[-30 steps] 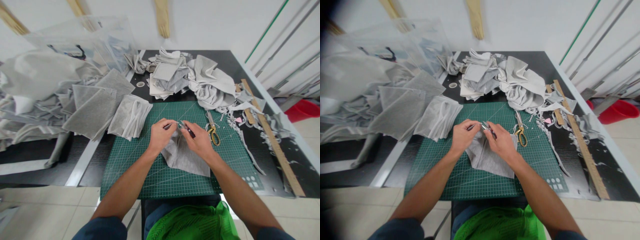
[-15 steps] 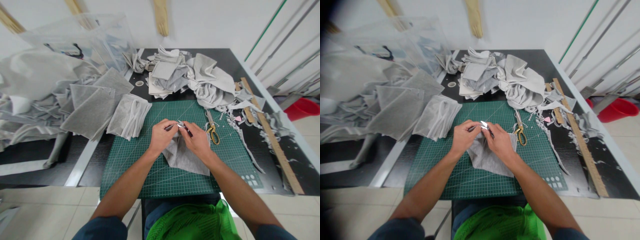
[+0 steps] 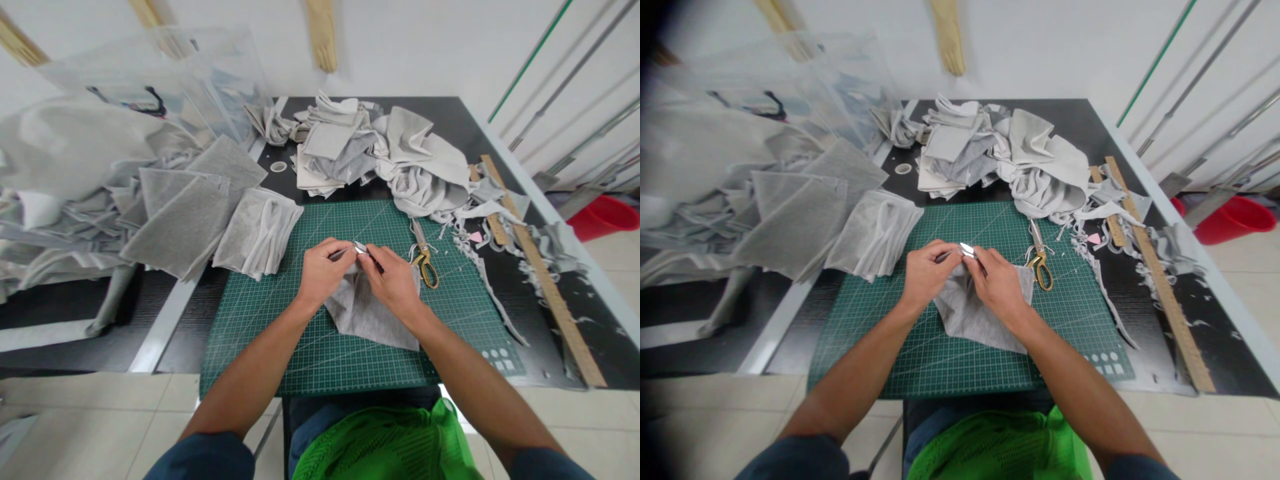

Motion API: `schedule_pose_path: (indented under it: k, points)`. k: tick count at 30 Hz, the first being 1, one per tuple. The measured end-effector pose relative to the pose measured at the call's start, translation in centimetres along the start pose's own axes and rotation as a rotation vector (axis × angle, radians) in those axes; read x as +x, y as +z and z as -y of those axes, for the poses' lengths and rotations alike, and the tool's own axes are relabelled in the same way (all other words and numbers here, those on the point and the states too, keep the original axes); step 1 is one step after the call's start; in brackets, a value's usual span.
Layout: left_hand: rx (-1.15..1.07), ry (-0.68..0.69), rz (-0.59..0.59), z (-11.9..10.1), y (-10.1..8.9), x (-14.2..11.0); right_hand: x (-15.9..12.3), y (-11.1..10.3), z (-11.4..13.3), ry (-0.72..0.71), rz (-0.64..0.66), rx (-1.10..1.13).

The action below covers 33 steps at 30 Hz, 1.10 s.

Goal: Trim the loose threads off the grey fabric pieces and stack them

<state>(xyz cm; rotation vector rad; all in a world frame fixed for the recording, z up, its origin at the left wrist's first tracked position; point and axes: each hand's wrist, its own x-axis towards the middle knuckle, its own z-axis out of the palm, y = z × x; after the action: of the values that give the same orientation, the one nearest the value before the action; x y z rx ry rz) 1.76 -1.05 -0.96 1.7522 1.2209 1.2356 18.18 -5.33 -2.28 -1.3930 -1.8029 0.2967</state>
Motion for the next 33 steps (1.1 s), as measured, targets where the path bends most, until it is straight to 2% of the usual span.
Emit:
schedule_pose_path:
  k: [8,17,25,28,33]
  points:
    - [-0.031,-0.053,0.019,-0.1,0.0,0.1,0.2,-0.1,0.1,0.009,0.017,0.037]
    - [-0.161,-0.155,0.052,-0.1,0.2,0.3,0.2,-0.1,0.3,0.02,0.006,0.09]
    - [-0.327,-0.283,0.059,0.4,0.3,0.5,0.4,-0.2,-0.3,0.236,-0.088,0.186]
    - [-0.404,-0.267,0.098,0.6,0.3,0.6,0.5,0.0,-0.9,0.332,-0.12,0.292]
    - [-0.492,-0.198,0.111,0.9,0.3,0.6,0.6,-0.2,-1.6,0.402,-0.172,0.464]
